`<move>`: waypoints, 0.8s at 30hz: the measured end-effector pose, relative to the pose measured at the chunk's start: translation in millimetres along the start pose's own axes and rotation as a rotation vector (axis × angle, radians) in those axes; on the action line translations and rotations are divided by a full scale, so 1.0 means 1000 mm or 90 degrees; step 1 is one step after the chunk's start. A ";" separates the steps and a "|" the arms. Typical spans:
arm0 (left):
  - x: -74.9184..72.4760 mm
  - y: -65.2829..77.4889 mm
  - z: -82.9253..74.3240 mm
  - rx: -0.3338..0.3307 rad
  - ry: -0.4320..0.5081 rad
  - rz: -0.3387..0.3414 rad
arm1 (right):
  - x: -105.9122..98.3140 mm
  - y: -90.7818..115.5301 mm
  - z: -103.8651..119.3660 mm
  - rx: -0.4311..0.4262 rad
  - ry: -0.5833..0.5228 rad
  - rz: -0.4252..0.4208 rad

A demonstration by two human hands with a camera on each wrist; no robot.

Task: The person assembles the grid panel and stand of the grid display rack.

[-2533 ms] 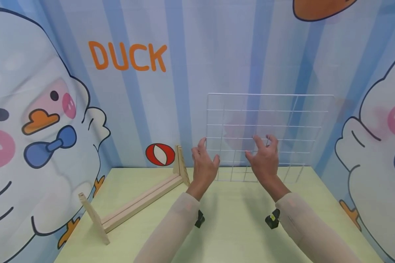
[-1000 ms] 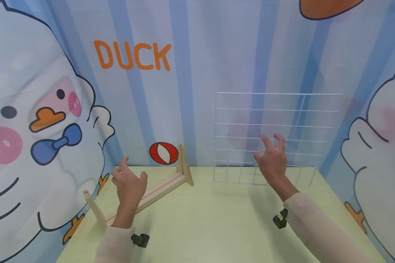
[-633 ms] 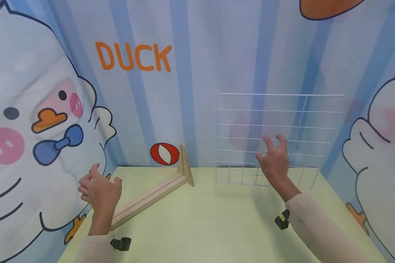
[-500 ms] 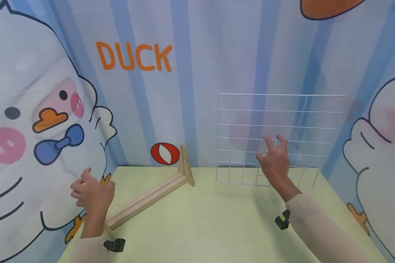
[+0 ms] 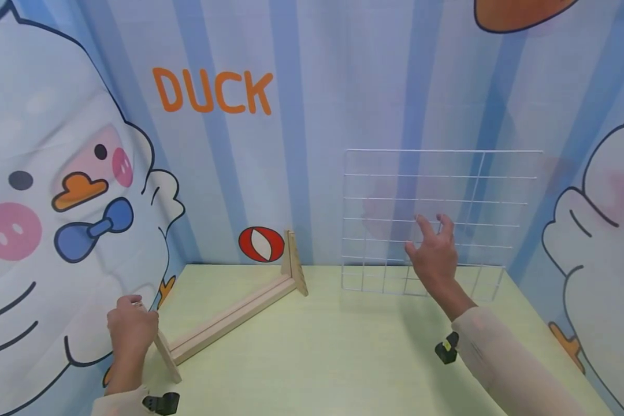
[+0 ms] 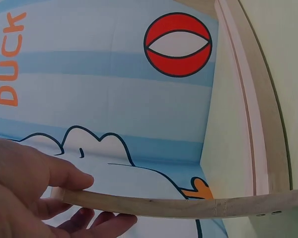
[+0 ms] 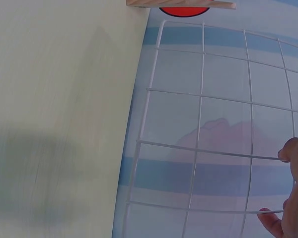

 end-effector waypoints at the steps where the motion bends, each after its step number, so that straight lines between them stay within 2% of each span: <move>1: -0.001 0.000 0.001 0.002 -0.005 0.000 | 0.000 0.000 -0.001 0.001 0.001 0.000; 8: -0.005 -0.002 0.009 -0.009 -0.003 0.037 | 0.000 0.000 -0.003 0.001 0.000 0.000; 14: -0.007 -0.005 0.008 -0.022 -0.011 0.056 | 0.001 -0.001 -0.003 0.000 0.001 0.000; 24: -0.005 -0.008 0.007 0.001 -0.012 0.070 | 0.001 -0.001 -0.002 -0.003 -0.007 -0.013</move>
Point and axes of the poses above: each hand's wrist, its own y-axis away from the middle knuckle, its own x-axis out of the palm, z = x × y, the point moved 1 cm from there along -y, towards the middle knuckle, and after that the axes turned 7 degrees about z, right-handed, at the moved point
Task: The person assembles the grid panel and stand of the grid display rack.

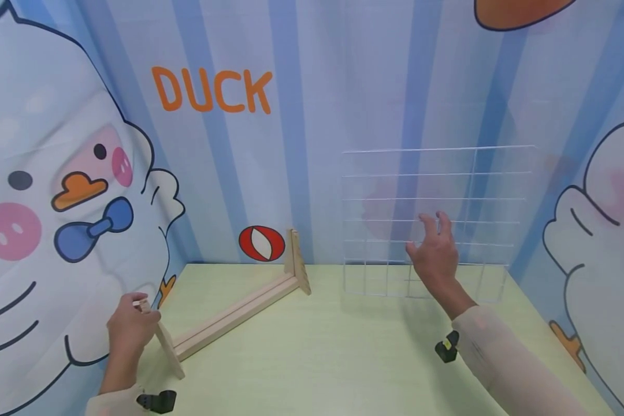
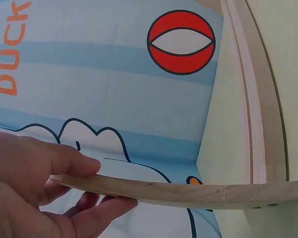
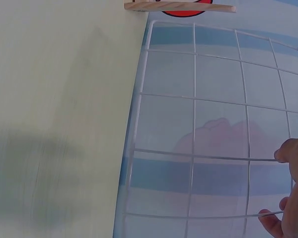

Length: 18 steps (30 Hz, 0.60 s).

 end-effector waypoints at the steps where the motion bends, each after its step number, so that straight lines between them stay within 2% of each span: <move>1: 0.000 -0.001 0.000 0.003 0.001 0.001 | 0.000 0.000 0.000 0.000 -0.002 -0.001; 9: 0.005 -0.010 -0.001 0.031 0.002 0.021 | 0.000 0.000 -0.001 0.001 -0.001 0.000; 18: 0.014 -0.015 -0.013 0.062 -0.008 0.024 | -0.001 0.001 0.000 0.001 -0.002 -0.013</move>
Point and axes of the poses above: each hand's wrist, its own y-axis away from the middle knuckle, its own x-axis out of the palm, z = x × y, the point moved 1 cm from there along -y, towards the middle knuckle, and after that the axes turned 7 degrees about z, right-handed, at the moved point
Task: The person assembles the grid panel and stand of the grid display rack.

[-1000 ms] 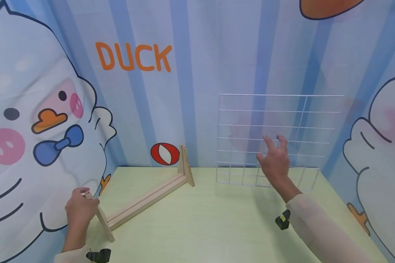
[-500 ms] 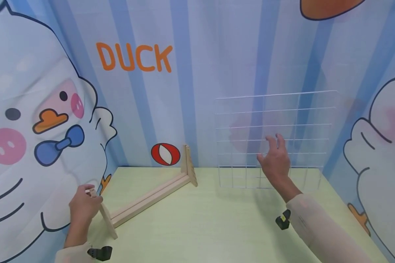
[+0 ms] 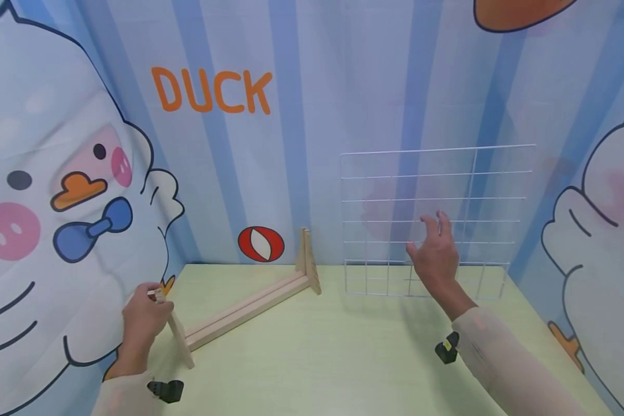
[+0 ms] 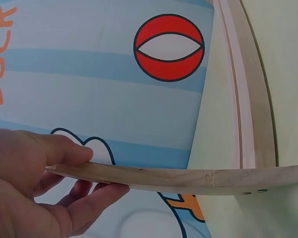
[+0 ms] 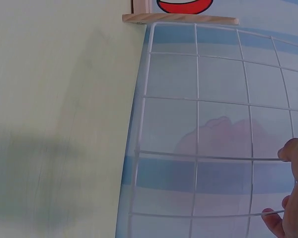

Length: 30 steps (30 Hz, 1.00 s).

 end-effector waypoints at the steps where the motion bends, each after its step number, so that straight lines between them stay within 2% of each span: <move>1: 0.001 -0.001 -0.001 0.002 0.000 0.001 | 0.000 0.000 0.000 0.000 -0.001 0.001; 7: 0.009 -0.012 -0.007 0.031 -0.009 -0.004 | -0.001 0.001 0.001 0.001 -0.010 0.006; 15: 0.018 -0.027 -0.012 0.064 0.005 0.020 | 0.000 0.002 0.002 0.003 -0.023 0.004; 20: 0.020 -0.031 -0.017 0.102 -0.012 0.024 | 0.000 0.003 0.000 0.009 -0.020 0.002; 30: 0.031 -0.038 -0.026 0.124 -0.011 0.044 | -0.001 0.003 -0.002 0.014 -0.017 -0.001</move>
Point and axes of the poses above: each hand's wrist, its own y-axis away from the middle knuckle, its own x-axis out of the palm, z = x × y, the point moved 1 cm from there along -y, towards the middle knuckle, and after that the axes turned 7 degrees about z, right-handed, at the moved point
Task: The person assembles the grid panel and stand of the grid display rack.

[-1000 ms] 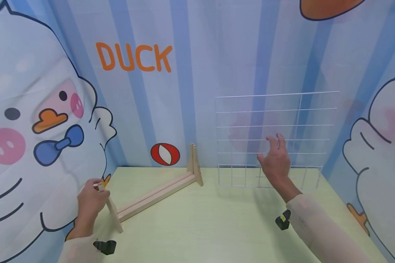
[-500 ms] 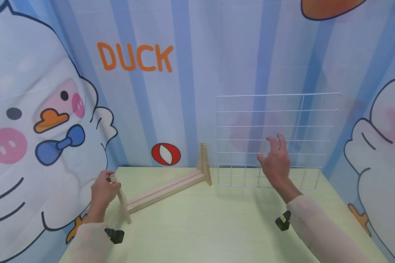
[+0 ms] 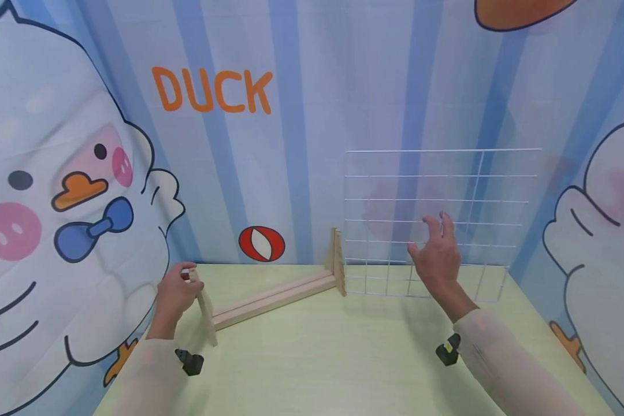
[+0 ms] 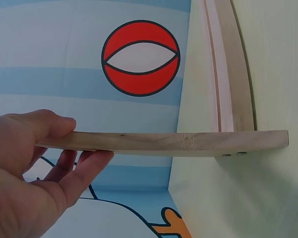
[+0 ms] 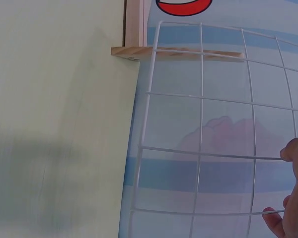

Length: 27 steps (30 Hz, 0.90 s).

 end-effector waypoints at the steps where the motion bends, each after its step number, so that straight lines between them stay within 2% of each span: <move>1: 0.002 -0.001 -0.001 0.004 -0.002 0.001 | 0.000 0.000 0.000 0.001 0.001 -0.001; 6: 0.010 -0.007 -0.008 0.027 -0.019 0.020 | 0.000 0.000 -0.002 0.003 -0.004 -0.002; 15: 0.021 -0.020 -0.018 0.043 0.032 0.065 | 0.002 0.002 -0.003 0.008 -0.009 0.002; 27: 0.043 -0.039 -0.036 0.067 0.012 0.066 | 0.003 0.001 -0.002 -0.004 -0.007 -0.011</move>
Point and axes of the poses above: each hand's wrist, its own y-axis away from the middle knuckle, its own x-axis out of the palm, z = x × y, the point moved 1 cm from there along -y, towards the middle knuckle, and after that the axes turned 7 degrees about z, right-handed, at the moved point
